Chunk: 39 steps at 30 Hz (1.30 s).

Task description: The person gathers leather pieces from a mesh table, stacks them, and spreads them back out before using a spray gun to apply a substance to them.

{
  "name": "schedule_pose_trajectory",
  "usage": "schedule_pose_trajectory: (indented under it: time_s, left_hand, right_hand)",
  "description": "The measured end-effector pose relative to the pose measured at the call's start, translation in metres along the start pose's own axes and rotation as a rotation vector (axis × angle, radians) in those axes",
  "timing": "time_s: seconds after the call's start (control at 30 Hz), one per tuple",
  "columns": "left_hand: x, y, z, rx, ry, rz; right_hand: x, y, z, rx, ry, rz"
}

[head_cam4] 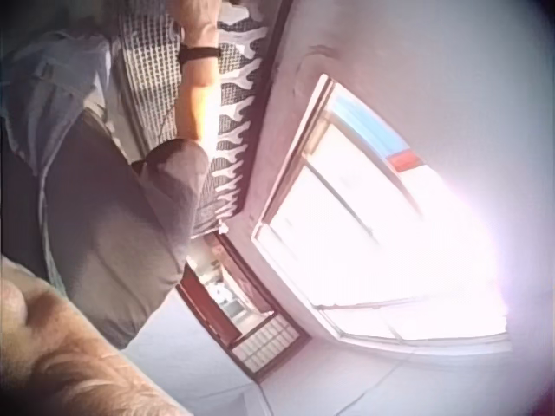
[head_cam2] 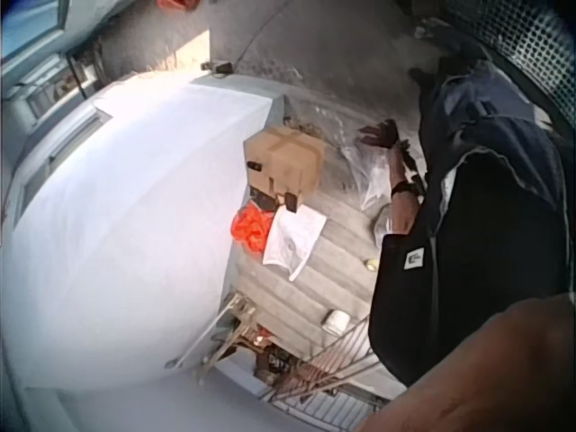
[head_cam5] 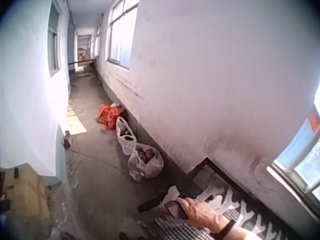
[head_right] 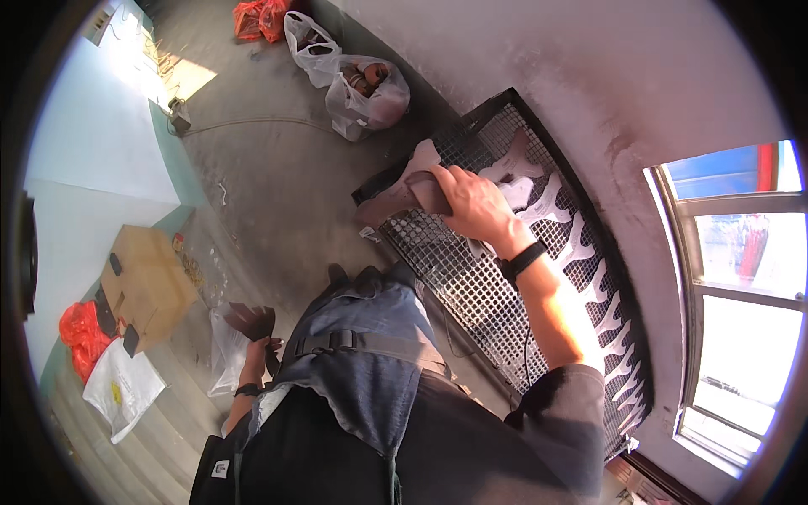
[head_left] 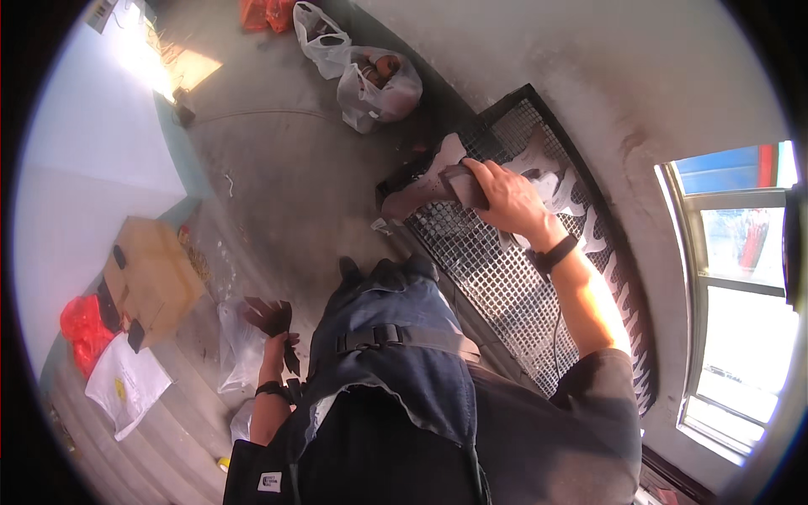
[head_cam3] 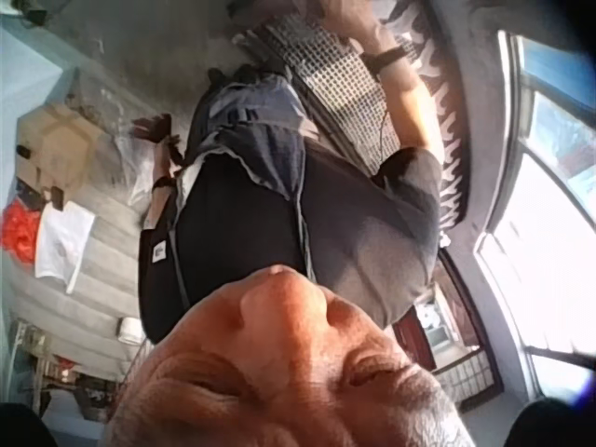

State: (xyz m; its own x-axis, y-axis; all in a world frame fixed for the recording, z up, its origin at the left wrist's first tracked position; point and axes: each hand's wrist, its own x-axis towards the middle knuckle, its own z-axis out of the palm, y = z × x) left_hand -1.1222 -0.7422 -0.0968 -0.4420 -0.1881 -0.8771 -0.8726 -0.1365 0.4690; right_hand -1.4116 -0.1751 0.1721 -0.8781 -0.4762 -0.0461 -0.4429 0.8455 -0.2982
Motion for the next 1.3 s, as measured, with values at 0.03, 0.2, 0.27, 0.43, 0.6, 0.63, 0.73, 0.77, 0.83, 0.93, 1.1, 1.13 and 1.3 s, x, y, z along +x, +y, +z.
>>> schedule_pose_trajectory:
  time_s: [0.03, 0.2, 0.27, 0.43, 0.6, 0.63, 0.73, 0.77, 0.83, 0.93, 1.1, 1.13, 1.3]
  left_hand:
    - [0.008, 0.007, -0.008, 0.016, 0.009, 0.031]
    - [0.036, 0.053, -0.019, -0.030, -0.031, 0.123]
    - [0.035, 0.064, -0.022, -0.015, -0.056, 0.118]
    - [0.045, 0.072, -0.033, -0.045, -0.108, 0.122]
    - [0.065, 0.064, -0.046, 0.138, -0.130, -0.006]
    - [0.067, 0.064, -0.046, 0.159, -0.114, -0.038]
    - [0.065, 0.075, -0.037, 0.149, -0.135, 0.051]
    - [0.064, 0.082, -0.032, 0.157, -0.134, 0.050]
    - [0.064, 0.091, -0.028, 0.130, -0.167, 0.087]
    - [0.067, 0.113, -0.010, 0.252, -0.143, 0.094]
    - [0.042, 0.154, 0.041, 0.319, -0.118, 0.145]
    - [0.036, 0.158, 0.050, 0.313, -0.130, 0.146]
    - [0.020, 0.172, 0.092, 0.328, -0.148, 0.139]
  right_hand:
    - [0.018, -0.010, -0.008, -0.004, -0.013, -0.067]
    - [0.082, -0.035, 0.050, -0.143, -0.121, -0.304]
    - [0.087, -0.032, 0.080, -0.202, -0.166, -0.339]
    - [0.082, -0.030, 0.106, -0.241, -0.238, -0.192]
    - [0.059, -0.048, 0.094, -0.247, -0.042, -0.037]
    - [0.052, -0.049, 0.091, -0.188, 0.010, 0.058]
    - [0.026, -0.037, 0.092, -0.168, 0.036, 0.298]
    - [0.020, -0.031, 0.095, -0.164, 0.045, 0.452]
    - [0.017, -0.021, 0.098, -0.175, 0.026, 0.534]
    - [0.026, 0.001, 0.102, -0.168, 0.031, 0.435]
    - [0.022, 0.029, 0.120, -0.155, 0.116, 0.349]
    - [0.016, 0.030, 0.118, -0.099, 0.169, 0.307]
    - [0.014, 0.040, 0.121, -0.044, 0.312, 0.290]
